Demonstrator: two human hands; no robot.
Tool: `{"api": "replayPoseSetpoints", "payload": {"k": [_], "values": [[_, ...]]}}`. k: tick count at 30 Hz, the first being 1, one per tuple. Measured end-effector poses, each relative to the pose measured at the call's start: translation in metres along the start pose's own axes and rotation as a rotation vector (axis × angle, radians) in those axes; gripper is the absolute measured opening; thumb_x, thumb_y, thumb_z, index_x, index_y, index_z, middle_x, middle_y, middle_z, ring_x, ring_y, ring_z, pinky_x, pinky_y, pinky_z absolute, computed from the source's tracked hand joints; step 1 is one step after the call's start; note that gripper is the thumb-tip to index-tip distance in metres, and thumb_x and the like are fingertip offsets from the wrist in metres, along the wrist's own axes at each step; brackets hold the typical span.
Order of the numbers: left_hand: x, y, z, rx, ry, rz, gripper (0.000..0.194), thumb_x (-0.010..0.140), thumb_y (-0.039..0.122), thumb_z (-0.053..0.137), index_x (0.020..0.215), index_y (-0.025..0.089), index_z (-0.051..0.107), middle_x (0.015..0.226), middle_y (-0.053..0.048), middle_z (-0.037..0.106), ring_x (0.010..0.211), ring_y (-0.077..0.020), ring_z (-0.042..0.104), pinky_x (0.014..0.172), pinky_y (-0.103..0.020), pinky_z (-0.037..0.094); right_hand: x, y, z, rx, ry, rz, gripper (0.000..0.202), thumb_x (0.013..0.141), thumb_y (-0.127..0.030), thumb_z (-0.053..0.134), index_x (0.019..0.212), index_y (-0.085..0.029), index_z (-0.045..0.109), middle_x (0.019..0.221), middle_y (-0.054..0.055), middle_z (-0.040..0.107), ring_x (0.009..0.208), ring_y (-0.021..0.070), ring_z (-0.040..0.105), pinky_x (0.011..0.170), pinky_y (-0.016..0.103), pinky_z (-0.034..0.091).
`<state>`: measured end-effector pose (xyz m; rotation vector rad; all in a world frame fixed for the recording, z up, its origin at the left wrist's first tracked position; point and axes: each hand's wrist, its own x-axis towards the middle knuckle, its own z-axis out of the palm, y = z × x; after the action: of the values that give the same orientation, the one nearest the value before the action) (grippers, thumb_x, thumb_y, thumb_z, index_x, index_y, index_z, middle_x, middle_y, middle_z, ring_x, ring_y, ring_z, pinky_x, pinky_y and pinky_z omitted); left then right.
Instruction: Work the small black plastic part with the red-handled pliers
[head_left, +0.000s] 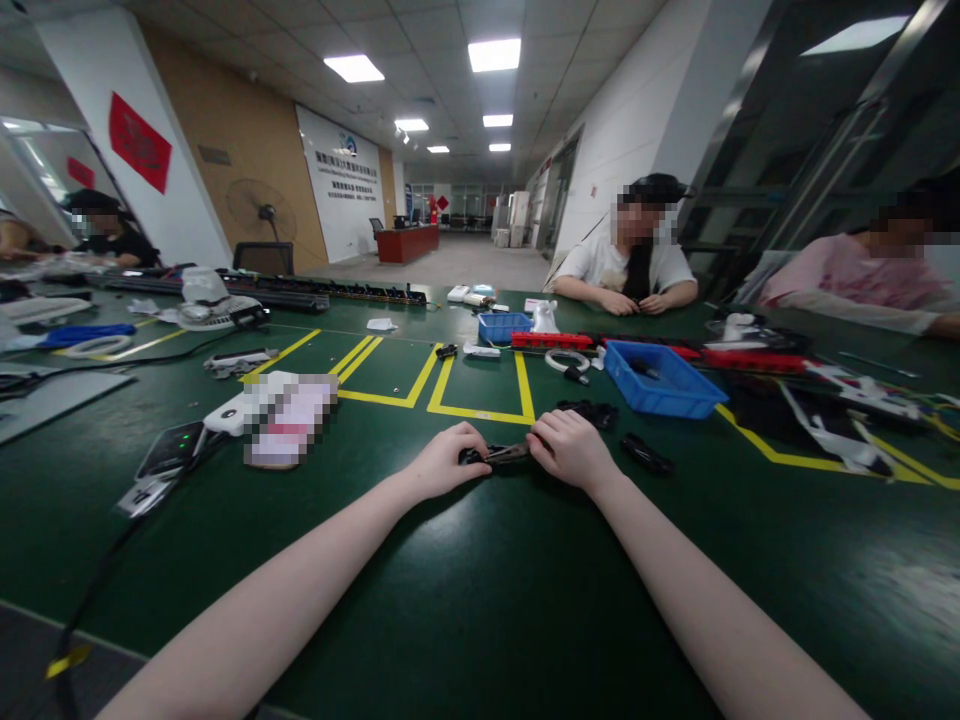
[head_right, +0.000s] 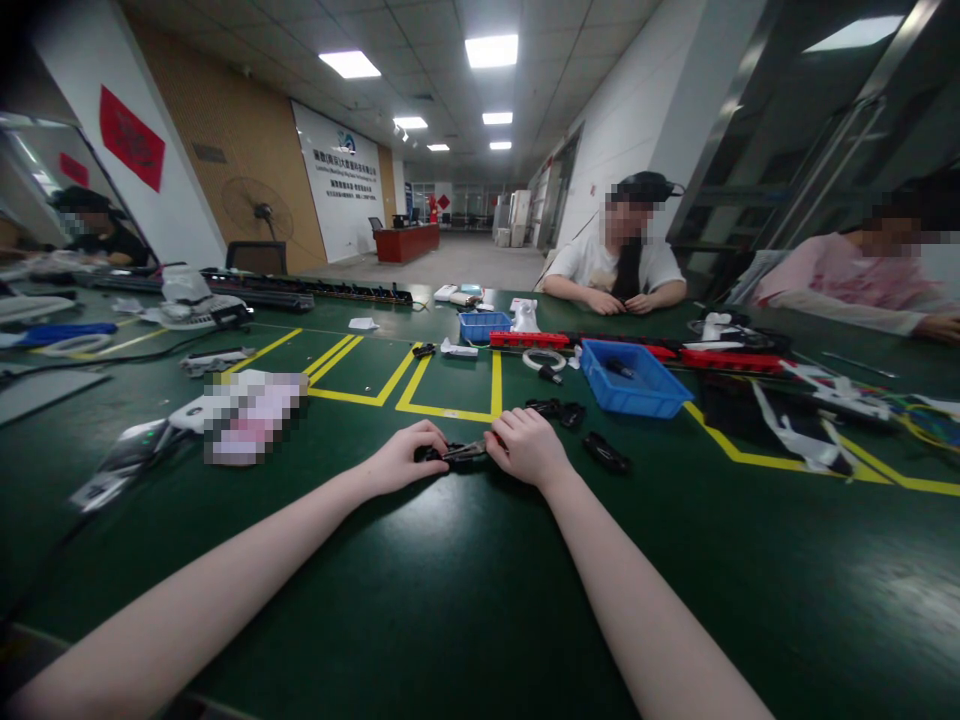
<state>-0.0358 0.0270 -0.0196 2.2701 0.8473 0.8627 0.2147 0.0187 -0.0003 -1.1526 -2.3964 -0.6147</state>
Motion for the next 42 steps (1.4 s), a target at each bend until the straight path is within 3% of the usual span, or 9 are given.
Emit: {"api": "replayPoseSetpoints", "payload": {"k": [42], "values": [[-0.0005, -0.0003, -0.0004, 0.092, -0.005, 0.038, 0.013, 0.081, 0.028, 0.07, 0.089, 0.018, 0.066, 0.101, -0.004, 0.061, 0.092, -0.0183, 0.059, 0.088, -0.032, 0.046, 0.0012, -0.0008, 0.0006, 0.03, -0.024, 0.029, 0.027, 0.09, -0.026, 0.043, 0.072, -0.017, 0.061, 0.071, 0.006, 0.061, 0.069, 0.0164, 0.05, 0.069, 0.031, 0.032]]}}
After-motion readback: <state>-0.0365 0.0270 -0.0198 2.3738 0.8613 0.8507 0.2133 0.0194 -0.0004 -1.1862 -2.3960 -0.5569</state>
